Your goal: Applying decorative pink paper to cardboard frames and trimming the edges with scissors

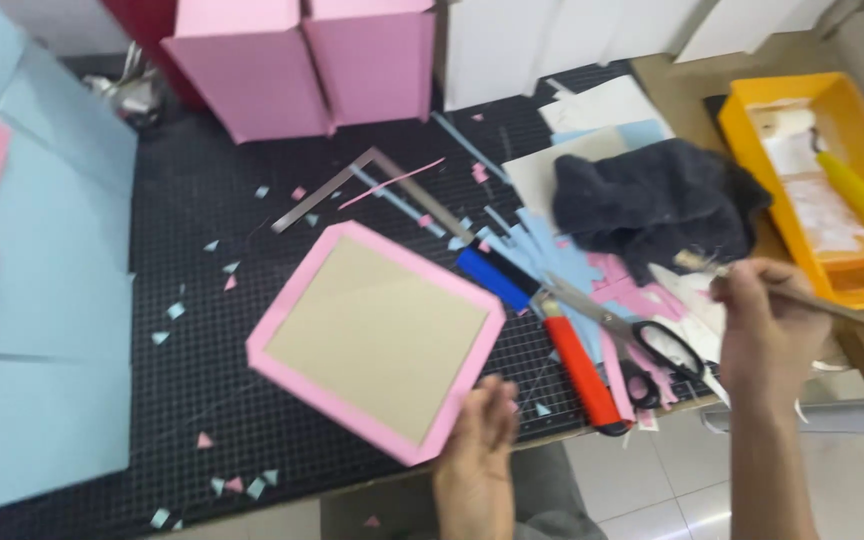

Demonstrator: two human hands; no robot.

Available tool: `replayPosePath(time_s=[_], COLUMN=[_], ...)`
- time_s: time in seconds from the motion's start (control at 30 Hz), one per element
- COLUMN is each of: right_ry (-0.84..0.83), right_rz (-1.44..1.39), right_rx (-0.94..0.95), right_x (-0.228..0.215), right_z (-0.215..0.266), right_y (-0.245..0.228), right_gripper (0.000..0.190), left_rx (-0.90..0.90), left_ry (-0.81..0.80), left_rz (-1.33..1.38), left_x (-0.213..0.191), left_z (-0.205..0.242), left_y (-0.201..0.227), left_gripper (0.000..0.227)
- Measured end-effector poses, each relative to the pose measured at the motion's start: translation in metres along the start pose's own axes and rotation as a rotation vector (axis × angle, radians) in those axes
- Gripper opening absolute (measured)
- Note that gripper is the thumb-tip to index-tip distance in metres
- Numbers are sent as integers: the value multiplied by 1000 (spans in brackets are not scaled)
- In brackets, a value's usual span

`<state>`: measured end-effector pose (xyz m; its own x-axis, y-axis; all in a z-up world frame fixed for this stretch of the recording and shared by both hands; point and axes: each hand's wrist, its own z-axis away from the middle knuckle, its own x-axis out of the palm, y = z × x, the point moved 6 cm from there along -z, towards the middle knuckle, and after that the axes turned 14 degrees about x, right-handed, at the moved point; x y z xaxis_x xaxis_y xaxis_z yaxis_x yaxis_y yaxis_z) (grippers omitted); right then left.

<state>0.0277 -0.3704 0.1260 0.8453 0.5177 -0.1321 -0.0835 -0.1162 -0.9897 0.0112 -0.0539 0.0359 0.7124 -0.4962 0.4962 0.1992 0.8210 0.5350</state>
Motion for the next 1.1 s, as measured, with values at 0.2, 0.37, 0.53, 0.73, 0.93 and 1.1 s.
replayPosePath(time_s=[0.2, 0.37, 0.53, 0.73, 0.93, 1.1], right_ry=[-467, -1009, -1025, -906, -876, -874], right_rz=[-340, 241, 142, 152, 190, 318], right_rx=[84, -618, -842, -699, -580, -613], right_x=[54, 100, 127, 124, 129, 134], right_z=[106, 206, 231, 207, 183, 168], right_y=[-23, -45, -75, -69, -63, -51], right_gripper=[10, 14, 12, 3, 10, 4], left_rx=[1083, 1899, 1936, 1986, 2010, 1967], left_ry=[-1188, -706, -710, -577, -512, -538], left_rz=[-545, -1229, -1419, -1224, -1186, -1214], left_x=[23, -45, -25, -17, -17, -23], left_z=[62, -18, -35, -35, -32, -36], left_y=[76, 86, 88, 81, 80, 76], left_gripper=[9, 63, 64, 64, 64, 65])
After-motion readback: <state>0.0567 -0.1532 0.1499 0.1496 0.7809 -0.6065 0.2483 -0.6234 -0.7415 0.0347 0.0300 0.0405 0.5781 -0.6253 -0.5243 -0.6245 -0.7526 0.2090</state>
